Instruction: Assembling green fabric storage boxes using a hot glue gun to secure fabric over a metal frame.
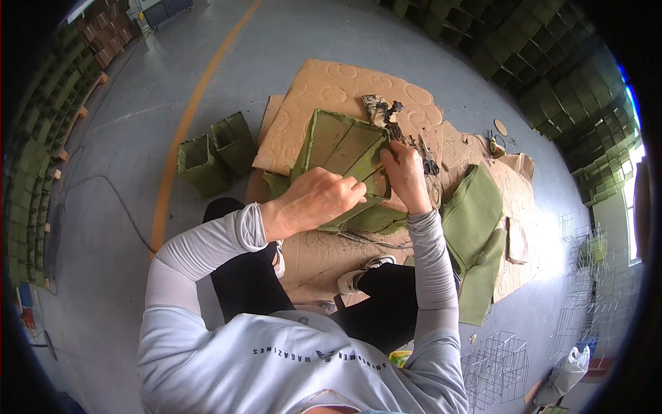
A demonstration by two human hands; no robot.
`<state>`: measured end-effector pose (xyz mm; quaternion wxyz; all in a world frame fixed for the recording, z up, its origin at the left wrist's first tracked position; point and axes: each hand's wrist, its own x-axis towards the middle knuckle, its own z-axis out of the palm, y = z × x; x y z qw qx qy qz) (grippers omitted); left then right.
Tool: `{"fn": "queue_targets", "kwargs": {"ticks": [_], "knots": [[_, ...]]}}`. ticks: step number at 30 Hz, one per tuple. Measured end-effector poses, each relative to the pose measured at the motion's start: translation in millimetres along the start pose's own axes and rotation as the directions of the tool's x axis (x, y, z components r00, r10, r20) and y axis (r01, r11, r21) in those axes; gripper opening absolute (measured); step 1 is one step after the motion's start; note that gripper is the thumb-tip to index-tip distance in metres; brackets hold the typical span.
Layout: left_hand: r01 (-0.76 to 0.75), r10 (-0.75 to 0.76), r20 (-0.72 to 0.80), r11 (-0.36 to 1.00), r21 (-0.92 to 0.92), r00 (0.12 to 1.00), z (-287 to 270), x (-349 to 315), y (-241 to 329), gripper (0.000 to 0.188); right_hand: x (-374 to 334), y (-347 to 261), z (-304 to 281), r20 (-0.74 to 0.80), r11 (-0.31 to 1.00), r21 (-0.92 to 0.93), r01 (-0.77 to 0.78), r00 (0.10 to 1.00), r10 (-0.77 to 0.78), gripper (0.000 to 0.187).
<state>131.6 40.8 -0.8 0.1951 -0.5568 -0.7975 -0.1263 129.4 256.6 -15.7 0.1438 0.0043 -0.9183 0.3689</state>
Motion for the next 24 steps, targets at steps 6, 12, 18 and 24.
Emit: {"fn": "queue_targets", "kwargs": {"ticks": [6,12,18,24], "knots": [[-0.124,0.124,-0.003,0.992,-0.031,0.992,13.0,6.1,26.2,0.018,8.7,7.2,-0.4,-0.158,0.928,-0.106,0.356,0.916,-0.369,0.026],[-0.158,0.159,0.027,0.987,-0.027,0.987,11.2,-2.2,21.5,0.013,8.0,21.8,3.2,-0.113,0.944,-0.187,0.271,0.949,-0.294,0.016],[0.018,-0.065,-0.166,0.962,-0.273,0.984,-29.3,-10.7,-60.9,0.023,2.6,6.5,-31.9,-0.289,0.983,0.067,0.169,0.946,-0.143,0.03],[0.493,-0.894,-0.079,0.316,-0.811,0.442,-81.7,-143.2,-195.5,0.028,8.2,49.5,-39.2,-0.096,0.991,-0.019,0.13,0.987,-0.132,0.026]]}}
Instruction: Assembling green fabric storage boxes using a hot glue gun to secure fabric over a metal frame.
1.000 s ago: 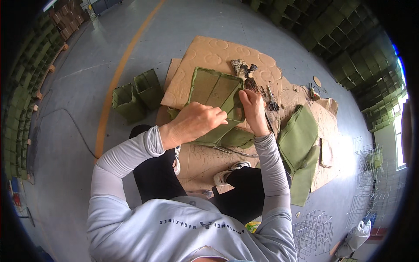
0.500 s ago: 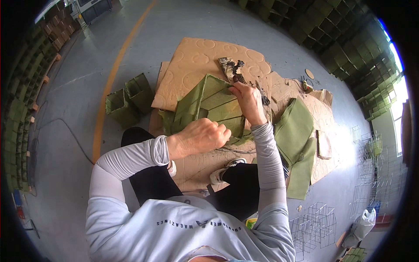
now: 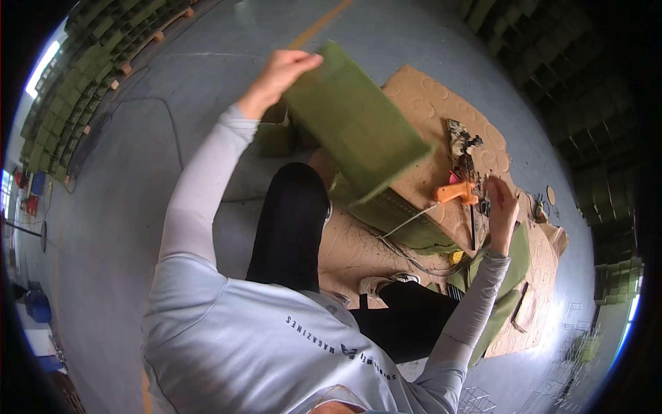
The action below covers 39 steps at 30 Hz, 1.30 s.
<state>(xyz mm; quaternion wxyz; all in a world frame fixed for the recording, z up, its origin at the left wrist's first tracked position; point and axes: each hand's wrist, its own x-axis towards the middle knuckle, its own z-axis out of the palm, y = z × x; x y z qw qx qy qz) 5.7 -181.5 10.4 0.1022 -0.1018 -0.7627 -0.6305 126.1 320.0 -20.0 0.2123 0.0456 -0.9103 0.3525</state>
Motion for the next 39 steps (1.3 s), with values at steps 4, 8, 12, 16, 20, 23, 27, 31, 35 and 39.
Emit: {"fn": "queue_targets", "kwargs": {"ticks": [4,8,12,16,20,23,27,31,35,39], "knots": [[-0.107,0.112,-0.295,0.994,0.034,0.949,-78.2,-30.7,20.6,0.031,-17.8,29.9,13.7,0.128,0.997,0.037,-0.067,0.99,0.062,0.025],[-0.01,0.177,-0.307,0.879,0.477,0.935,-163.2,-44.0,-12.2,0.034,-28.8,39.6,12.0,0.213,0.994,-0.02,-0.109,0.971,0.111,0.024],[0.199,0.322,-0.343,0.406,0.892,0.883,-199.0,-74.5,-59.7,0.036,-43.5,34.0,7.3,0.268,0.975,-0.053,-0.218,0.937,0.224,0.019],[0.425,0.278,-0.489,0.261,0.867,0.827,-232.2,-109.8,-147.1,0.03,-68.1,54.3,3.4,0.295,0.949,-0.085,-0.304,0.902,0.316,0.018],[0.614,0.329,-0.634,0.176,0.77,0.7,-279.6,-161.8,-268.1,0.031,-91.3,78.3,6.3,0.301,0.941,-0.153,-0.303,0.892,0.337,0.021],[0.736,0.29,-0.75,0.181,0.653,0.595,-270.8,-182.9,-308.2,0.032,-112.1,101.6,-1.7,0.268,0.884,-0.137,-0.447,0.843,0.467,0.021],[0.733,0.226,-0.782,0.271,0.624,0.581,-243.4,-167.3,-325.3,0.033,-129.7,109.4,-2.2,0.265,0.847,-0.1,-0.521,0.807,0.528,0.022],[0.491,0.074,-0.557,0.386,0.781,0.827,-204.5,-147.3,-349.8,0.019,-124.0,97.4,13.8,0.321,0.85,-0.11,-0.515,0.791,0.52,0.021],[0.547,-0.104,-0.55,0.363,0.755,0.828,-169.4,-131.0,-353.7,0.028,-123.4,83.3,7.7,0.339,0.856,-0.092,-0.508,0.793,0.507,0.02],[0.488,-0.01,-0.509,0.297,0.82,0.861,-177.8,-134.0,-330.4,0.026,-130.7,86.3,-17.3,0.344,0.877,-0.102,-0.469,0.811,0.473,0.022]]}}
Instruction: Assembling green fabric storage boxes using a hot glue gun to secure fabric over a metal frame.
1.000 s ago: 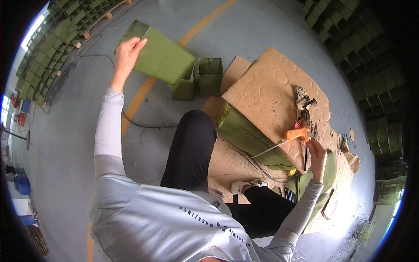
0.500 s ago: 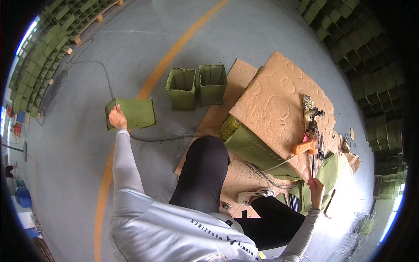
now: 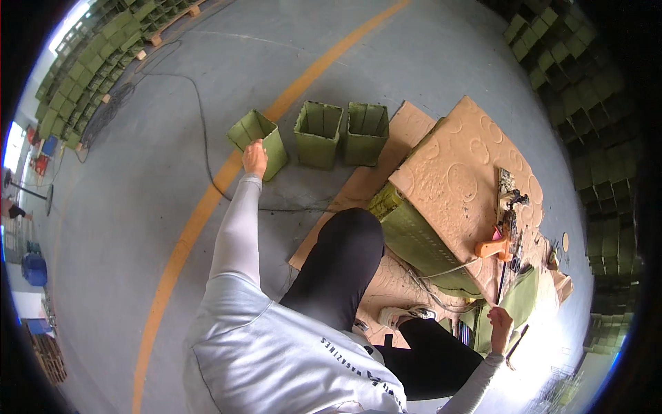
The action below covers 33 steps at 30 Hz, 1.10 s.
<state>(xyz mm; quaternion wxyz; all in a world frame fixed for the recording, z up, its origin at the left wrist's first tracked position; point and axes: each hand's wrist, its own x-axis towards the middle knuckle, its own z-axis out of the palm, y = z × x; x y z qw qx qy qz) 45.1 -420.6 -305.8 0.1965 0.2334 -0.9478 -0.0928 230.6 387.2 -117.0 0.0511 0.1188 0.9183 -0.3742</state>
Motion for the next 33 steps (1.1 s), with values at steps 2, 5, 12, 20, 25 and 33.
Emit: {"fn": "queue_targets", "kwargs": {"ticks": [2,5,12,20,25,33], "knots": [[0.045,-0.051,-0.067,0.995,-0.084,0.996,-24.6,5.4,11.3,0.021,-8.4,14.5,-14.3,-0.015,0.999,0.003,-0.045,0.999,0.045,0.024],[-0.128,0.095,-0.16,0.969,-0.21,0.983,-66.0,21.2,68.7,0.016,-23.5,44.0,-39.4,-0.116,0.992,0.108,-0.062,0.99,0.075,0.024],[-0.621,0.604,-0.279,0.48,-0.62,0.746,-159.9,-12.7,347.2,0.016,-113.6,75.1,-53.5,-0.396,0.975,0.043,-0.22,0.892,0.219,0.025],[-0.796,0.975,-0.191,-0.023,-0.605,0.117,-174.5,-133.6,457.2,0.007,-225.2,202.7,40.9,-0.398,0.837,0.408,-0.363,0.755,0.522,0.025],[-0.731,0.997,-0.033,-0.075,-0.678,-0.071,-152.6,-178.2,469.4,0.009,-335.4,279.8,125.8,-0.234,0.478,0.736,-0.48,0.482,0.844,0.022],[-0.693,0.977,0.189,0.067,-0.718,-0.102,-130.2,-180.5,452.6,0.008,-320.8,335.3,257.0,0.223,-0.177,0.967,-0.183,0.274,0.936,0.027]]}}
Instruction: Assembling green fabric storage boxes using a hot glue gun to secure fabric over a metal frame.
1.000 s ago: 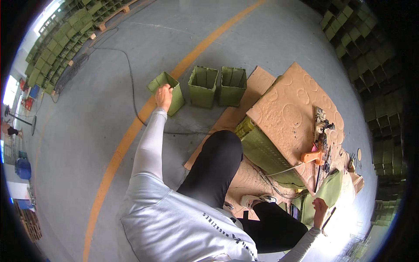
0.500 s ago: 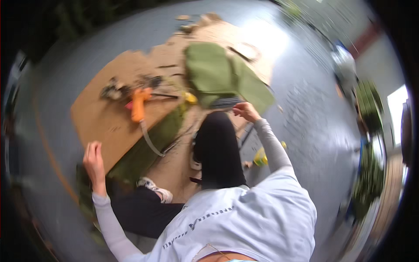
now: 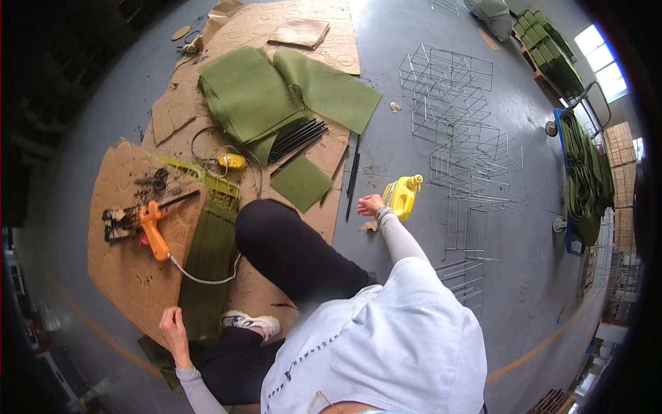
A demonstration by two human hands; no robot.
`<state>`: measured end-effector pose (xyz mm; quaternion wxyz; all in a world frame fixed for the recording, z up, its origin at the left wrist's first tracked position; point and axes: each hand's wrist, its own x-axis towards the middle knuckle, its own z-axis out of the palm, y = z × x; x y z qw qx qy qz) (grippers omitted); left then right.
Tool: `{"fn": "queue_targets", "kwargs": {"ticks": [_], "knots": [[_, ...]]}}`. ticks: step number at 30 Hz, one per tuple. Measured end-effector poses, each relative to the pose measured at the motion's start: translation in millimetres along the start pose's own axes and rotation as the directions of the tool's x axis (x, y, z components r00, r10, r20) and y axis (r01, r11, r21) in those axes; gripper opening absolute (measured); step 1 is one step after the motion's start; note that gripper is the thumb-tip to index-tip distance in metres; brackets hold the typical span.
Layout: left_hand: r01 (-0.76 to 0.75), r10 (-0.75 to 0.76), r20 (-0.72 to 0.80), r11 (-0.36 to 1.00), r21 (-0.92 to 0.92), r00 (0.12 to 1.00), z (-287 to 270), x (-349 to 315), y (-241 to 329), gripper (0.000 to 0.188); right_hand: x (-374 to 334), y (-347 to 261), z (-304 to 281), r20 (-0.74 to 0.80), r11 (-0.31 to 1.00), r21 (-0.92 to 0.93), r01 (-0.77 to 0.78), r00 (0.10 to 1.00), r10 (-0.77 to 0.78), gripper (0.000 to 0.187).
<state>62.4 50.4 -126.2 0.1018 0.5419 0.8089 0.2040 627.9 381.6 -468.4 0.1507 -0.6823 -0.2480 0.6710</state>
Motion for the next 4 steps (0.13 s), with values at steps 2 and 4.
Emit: {"fn": "queue_targets", "kwargs": {"ticks": [2,4], "knots": [[0.103,-0.104,0.085,0.995,0.011,0.991,5.1,-3.1,-12.6,0.008,18.0,8.3,7.6,-0.026,0.998,0.054,-0.042,0.999,0.044,0.029],[0.188,-0.191,0.13,0.982,0.032,0.973,10.3,-3.3,-24.7,0.009,33.5,15.3,18.1,-0.044,0.994,0.11,-0.009,0.999,0.014,0.033]]}}
